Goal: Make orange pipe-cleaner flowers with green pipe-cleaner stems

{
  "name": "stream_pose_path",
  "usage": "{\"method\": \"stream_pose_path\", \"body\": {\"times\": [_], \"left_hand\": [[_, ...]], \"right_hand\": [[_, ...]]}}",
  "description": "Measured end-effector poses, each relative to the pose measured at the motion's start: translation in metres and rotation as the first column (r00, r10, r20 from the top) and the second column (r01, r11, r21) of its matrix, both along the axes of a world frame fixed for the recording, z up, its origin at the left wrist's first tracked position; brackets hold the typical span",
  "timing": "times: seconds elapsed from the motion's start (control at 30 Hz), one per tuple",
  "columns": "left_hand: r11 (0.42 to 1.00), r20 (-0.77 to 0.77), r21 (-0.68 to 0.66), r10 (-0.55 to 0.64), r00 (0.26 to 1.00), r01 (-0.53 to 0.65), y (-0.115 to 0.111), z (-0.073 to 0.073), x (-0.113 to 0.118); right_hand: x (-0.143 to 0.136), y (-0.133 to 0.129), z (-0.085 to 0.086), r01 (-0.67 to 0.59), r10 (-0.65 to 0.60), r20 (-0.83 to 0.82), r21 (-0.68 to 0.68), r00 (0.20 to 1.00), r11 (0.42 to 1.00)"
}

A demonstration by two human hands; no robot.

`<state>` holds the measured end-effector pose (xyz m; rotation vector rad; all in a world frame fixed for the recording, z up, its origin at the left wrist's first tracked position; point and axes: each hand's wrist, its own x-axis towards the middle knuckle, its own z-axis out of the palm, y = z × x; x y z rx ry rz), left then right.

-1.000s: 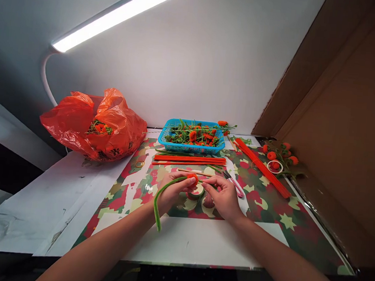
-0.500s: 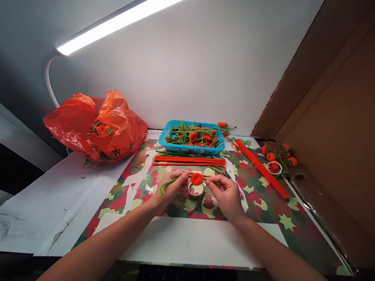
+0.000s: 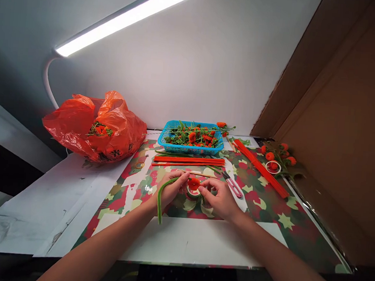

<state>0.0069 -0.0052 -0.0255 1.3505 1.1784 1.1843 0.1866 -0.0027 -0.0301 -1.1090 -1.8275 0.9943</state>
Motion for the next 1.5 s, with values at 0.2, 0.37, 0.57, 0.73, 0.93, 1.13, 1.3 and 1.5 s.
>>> {"method": "stream_pose_path", "body": {"times": [0.2, 0.37, 0.57, 0.73, 0.93, 1.13, 1.3, 1.5], "left_hand": [[1.000, 0.055, -0.028, -0.009, 0.998, 0.011, -0.002, 0.002, 0.000], [0.998, 0.127, -0.039, -0.036, 0.991, 0.041, -0.006, 0.003, 0.001], [0.969, 0.241, -0.160, -0.149, 0.959, 0.191, -0.011, 0.006, 0.012], [0.963, 0.286, -0.208, -0.110, 0.952, 0.173, -0.010, 0.008, 0.013], [0.961, 0.331, -0.215, -0.096, 0.939, 0.174, -0.009, 0.008, 0.009], [0.960, 0.332, -0.237, -0.067, 0.941, 0.152, -0.006, 0.004, 0.006], [0.957, 0.351, -0.246, -0.058, 0.935, 0.151, -0.006, 0.002, 0.006], [0.949, 0.341, -0.214, -0.149, 0.928, 0.231, -0.006, 0.009, 0.001]], "right_hand": [[0.002, -0.002, 0.000, -0.153, 0.152, -0.057, -0.002, 0.987, 0.988], [0.002, -0.003, 0.002, -0.189, 0.192, -0.065, 0.050, 0.979, 0.981], [-0.003, -0.004, 0.003, -0.244, 0.245, -0.070, 0.026, 0.967, 0.969], [-0.004, -0.002, -0.001, -0.260, 0.254, -0.102, -0.044, 0.962, 0.965], [-0.004, 0.001, -0.012, -0.289, 0.261, -0.194, -0.130, 0.946, 0.949], [-0.002, 0.003, -0.014, -0.292, 0.254, -0.214, -0.166, 0.943, 0.942], [-0.002, 0.004, -0.016, -0.327, 0.270, -0.267, -0.199, 0.925, 0.924], [0.000, 0.005, -0.016, -0.356, 0.250, -0.368, -0.258, 0.896, 0.898]]}}
